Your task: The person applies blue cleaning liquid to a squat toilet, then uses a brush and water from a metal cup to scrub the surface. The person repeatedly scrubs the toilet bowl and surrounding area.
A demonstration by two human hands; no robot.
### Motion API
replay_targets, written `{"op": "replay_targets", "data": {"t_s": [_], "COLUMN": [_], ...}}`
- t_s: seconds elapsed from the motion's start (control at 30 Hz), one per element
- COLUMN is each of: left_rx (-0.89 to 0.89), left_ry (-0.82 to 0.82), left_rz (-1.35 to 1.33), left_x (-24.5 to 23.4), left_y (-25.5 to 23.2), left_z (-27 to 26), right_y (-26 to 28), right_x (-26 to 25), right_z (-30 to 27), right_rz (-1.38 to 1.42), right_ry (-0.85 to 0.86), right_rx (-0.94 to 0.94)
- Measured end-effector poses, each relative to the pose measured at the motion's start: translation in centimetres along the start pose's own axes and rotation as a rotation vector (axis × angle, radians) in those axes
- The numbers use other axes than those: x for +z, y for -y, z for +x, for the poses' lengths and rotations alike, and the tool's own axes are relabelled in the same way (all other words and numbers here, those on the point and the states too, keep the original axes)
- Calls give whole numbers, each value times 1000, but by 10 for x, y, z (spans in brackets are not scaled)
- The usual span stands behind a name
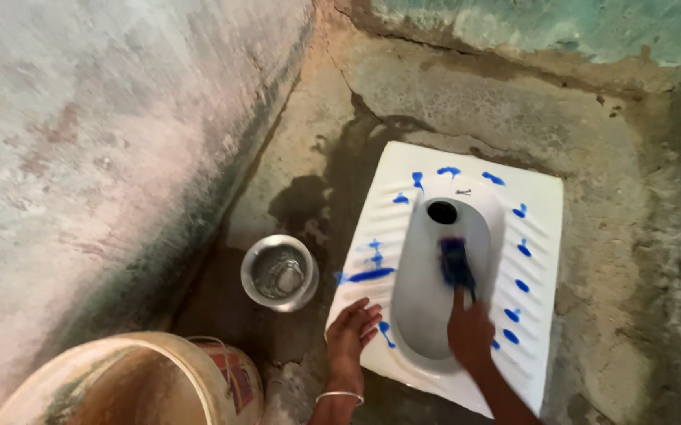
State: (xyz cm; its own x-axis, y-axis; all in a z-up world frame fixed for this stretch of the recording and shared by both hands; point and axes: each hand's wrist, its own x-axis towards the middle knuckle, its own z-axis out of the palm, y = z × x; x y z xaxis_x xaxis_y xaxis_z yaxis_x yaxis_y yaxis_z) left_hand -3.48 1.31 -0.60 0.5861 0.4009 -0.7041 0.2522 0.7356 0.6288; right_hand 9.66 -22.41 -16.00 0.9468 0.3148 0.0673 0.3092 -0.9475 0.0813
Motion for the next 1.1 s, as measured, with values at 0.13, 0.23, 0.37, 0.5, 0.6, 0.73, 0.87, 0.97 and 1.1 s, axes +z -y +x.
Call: {"op": "replay_targets", "data": {"t_s": [0.13,0.23,0.37,0.5,0.6,0.73,0.87,0.97,1.1], "left_rx": [13,-23,-28,-14,22,51,86,170,299], "left_ry": [-16,2,26,53,66,64,-6,-110,-214], "left_rz": [-10,-46,-20,12,36,27,20,-25,-106], "left_x": [2,12,28,39,43,36,20,5,-22], "left_y": [3,13,26,25,21,13,11,18,17], "left_z": [-2,-1,-2,-13,-26,-40,-36,-22,6], "right_y": [7,26,22,-11,-22,-35,-42,-31,-6], "right_x": [7,1,-10,-13,-18,-57,-105,-127,-153], "right_z": [41,5,-80,-61,4,35,-30,-75,-78], "right_rz": [-38,69,30,-12,2,318,631,1063,1190], "right_ry": [135,226,326,300,278,578,743,508,510], "right_rx": [-57,-159,-177,-130,-92,-18,258,318,319]}}
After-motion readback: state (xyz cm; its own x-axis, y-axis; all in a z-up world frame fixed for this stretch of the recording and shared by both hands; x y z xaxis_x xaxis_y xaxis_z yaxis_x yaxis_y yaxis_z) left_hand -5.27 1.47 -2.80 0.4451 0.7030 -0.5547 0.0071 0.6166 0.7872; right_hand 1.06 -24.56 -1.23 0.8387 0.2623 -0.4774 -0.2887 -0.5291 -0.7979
